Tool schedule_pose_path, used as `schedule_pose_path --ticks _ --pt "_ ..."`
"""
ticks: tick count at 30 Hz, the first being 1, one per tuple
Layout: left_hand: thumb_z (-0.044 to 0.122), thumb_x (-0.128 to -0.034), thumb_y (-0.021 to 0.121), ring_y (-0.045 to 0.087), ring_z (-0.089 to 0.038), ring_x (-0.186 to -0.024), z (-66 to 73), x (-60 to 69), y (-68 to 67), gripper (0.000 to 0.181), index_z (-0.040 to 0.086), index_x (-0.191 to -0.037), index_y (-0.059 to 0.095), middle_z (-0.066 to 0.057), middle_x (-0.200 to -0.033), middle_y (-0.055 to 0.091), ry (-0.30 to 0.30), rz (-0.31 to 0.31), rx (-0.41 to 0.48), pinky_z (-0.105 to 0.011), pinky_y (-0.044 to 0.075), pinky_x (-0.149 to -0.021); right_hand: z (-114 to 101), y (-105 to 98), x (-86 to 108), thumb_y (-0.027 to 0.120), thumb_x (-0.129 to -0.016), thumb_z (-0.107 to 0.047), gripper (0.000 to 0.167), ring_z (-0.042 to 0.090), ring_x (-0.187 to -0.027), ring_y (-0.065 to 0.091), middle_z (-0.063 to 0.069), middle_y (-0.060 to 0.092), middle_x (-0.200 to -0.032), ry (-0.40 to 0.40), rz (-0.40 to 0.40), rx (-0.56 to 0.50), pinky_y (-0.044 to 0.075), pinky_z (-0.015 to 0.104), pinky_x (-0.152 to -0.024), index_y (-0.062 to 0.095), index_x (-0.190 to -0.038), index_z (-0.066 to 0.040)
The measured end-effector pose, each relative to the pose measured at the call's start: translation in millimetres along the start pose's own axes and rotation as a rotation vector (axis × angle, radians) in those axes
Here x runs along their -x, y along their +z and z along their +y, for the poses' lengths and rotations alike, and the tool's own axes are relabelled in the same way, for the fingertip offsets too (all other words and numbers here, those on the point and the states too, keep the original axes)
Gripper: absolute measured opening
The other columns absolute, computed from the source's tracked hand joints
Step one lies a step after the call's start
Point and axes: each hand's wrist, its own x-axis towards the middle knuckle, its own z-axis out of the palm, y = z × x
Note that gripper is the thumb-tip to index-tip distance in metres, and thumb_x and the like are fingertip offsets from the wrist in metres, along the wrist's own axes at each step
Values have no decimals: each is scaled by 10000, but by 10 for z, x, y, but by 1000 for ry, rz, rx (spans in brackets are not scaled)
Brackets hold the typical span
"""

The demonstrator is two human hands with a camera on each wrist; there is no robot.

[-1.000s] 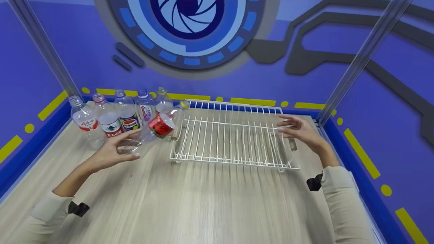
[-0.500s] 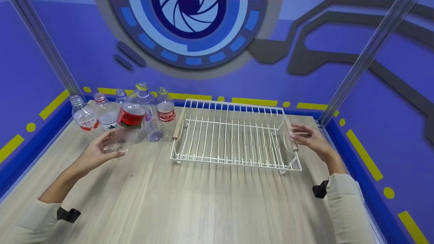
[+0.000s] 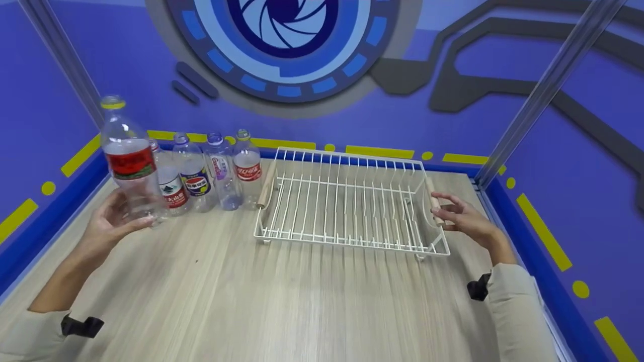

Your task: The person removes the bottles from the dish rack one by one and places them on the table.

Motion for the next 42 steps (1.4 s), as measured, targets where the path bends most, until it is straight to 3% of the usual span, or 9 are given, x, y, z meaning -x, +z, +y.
schedule_pose_path --ticks 4,10,14,18,24,31,36,42 --pt "8 -927 706 514 -82 -1293 -6 24 -98 701 148 -1536 390 67 -1403 520 30 36 -5 -127 476 -1024 31 0 22 428 -1106 -148 525 20 -1206 629 -169 644 -1341 -5 -15 -32 523 194 -924 259 -1602 -176" --pt "15 -946 690 564 -86 -1287 -33 64 -254 671 135 -1535 391 23 -1385 576 20 99 89 -149 503 -1005 53 0 -9 410 -1110 -140 526 45 -1202 641 -142 662 -1330 -2 -22 -86 544 241 -923 250 -1608 -188" --pt "51 -959 689 565 -75 -1274 -77 84 -393 666 170 -1543 391 27 -1378 587 0 146 101 -121 489 -997 45 14 -36 413 -1110 -140 520 46 -1196 645 -145 670 -1311 9 -23 -105 558 260 -926 256 -1603 -193" --pt "102 -960 706 538 -72 -1310 -160 74 -549 700 220 -1564 373 22 -1450 565 -61 181 73 -81 479 -967 39 27 -36 410 -1112 -154 520 52 -1196 644 -137 670 -1308 16 -24 -106 559 270 -929 252 -1604 -203" --pt "209 -938 751 338 -290 -1528 -316 32 -736 862 284 -1630 242 -83 -1654 364 -206 221 -54 -61 464 -967 58 31 -20 392 -1119 -180 509 71 -1197 640 -104 646 -1316 25 -27 -139 562 281 -929 243 -1602 -241" --pt "390 -920 753 302 -364 -1535 -450 44 -848 989 298 -1657 99 -135 -1655 300 -303 248 -239 -409 383 -1167 87 32 -20 382 -1121 -181 516 60 -1186 649 -101 662 -1309 17 -37 -167 568 282 -922 223 -1607 -249" --pt "398 -904 769 315 -375 -1524 -544 18 -915 990 284 -1654 133 -146 -1634 307 -336 265 -237 -445 387 -1174 90 40 -18 382 -1121 -195 518 50 -1173 655 -97 673 -1289 19 -27 -158 574 283 -915 218 -1609 -256" --pt "322 -936 752 341 -380 -1506 -661 -57 -971 904 182 -1636 198 -167 -1614 338 -364 276 -245 -493 392 -1181 99 27 -4 378 -1123 -210 517 45 -1175 651 -112 672 -1275 21 -30 -162 569 275 -916 216 -1610 -273"
